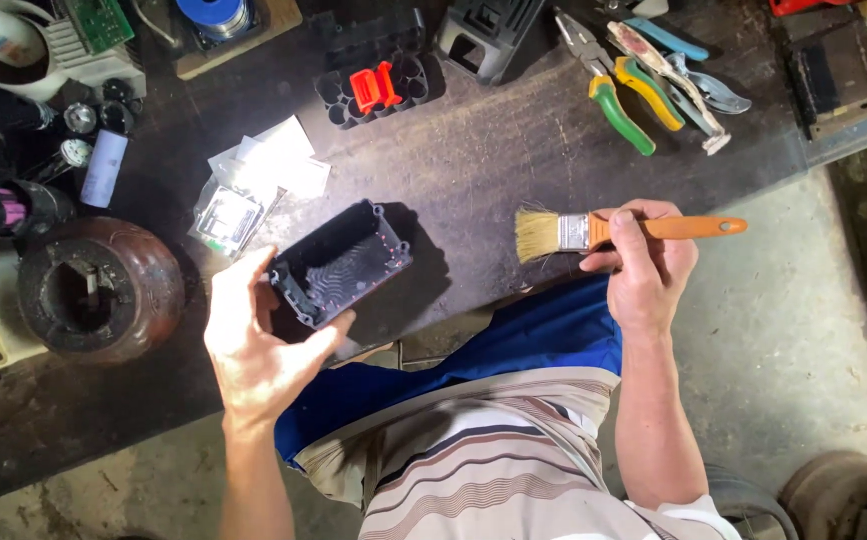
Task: Cleaning a battery case with a brush and applying adhesive labels to its sides.
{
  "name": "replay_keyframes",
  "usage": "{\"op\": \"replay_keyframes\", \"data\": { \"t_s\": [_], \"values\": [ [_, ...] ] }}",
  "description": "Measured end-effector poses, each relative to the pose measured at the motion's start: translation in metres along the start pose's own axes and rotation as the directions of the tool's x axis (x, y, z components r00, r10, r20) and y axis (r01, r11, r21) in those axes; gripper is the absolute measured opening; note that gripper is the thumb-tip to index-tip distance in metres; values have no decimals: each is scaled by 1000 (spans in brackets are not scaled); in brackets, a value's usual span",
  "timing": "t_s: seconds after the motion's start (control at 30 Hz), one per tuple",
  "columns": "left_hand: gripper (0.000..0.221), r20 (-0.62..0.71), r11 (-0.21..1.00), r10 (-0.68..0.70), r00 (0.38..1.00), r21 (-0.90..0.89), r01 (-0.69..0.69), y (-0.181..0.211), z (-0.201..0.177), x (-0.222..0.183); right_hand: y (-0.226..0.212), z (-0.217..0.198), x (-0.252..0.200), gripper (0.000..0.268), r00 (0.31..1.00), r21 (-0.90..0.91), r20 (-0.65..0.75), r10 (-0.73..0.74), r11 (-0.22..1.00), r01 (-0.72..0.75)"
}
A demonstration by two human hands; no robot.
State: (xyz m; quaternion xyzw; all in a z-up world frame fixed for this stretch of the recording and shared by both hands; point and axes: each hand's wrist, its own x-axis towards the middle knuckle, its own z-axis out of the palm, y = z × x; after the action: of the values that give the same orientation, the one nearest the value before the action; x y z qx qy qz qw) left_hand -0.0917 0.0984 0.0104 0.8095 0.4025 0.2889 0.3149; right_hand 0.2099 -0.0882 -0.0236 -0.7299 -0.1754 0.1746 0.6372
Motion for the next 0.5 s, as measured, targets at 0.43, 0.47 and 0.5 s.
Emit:
{"op": "replay_keyframes", "data": {
  "t_s": [0.43,0.47,0.5],
  "values": [
    [80,27,861,380,925,-376,-343,47,44,0,-80,58,-41,9,801,512,406,-441,835,200],
    [79,40,863,415,909,-335,-379,49,44,0,-78,64,-42,7,798,394,437,-416,886,246],
    [78,56,864,444,894,-292,-410,52,44,0,-77,71,-43,6,797,267,467,-382,921,284]
  ]
}}
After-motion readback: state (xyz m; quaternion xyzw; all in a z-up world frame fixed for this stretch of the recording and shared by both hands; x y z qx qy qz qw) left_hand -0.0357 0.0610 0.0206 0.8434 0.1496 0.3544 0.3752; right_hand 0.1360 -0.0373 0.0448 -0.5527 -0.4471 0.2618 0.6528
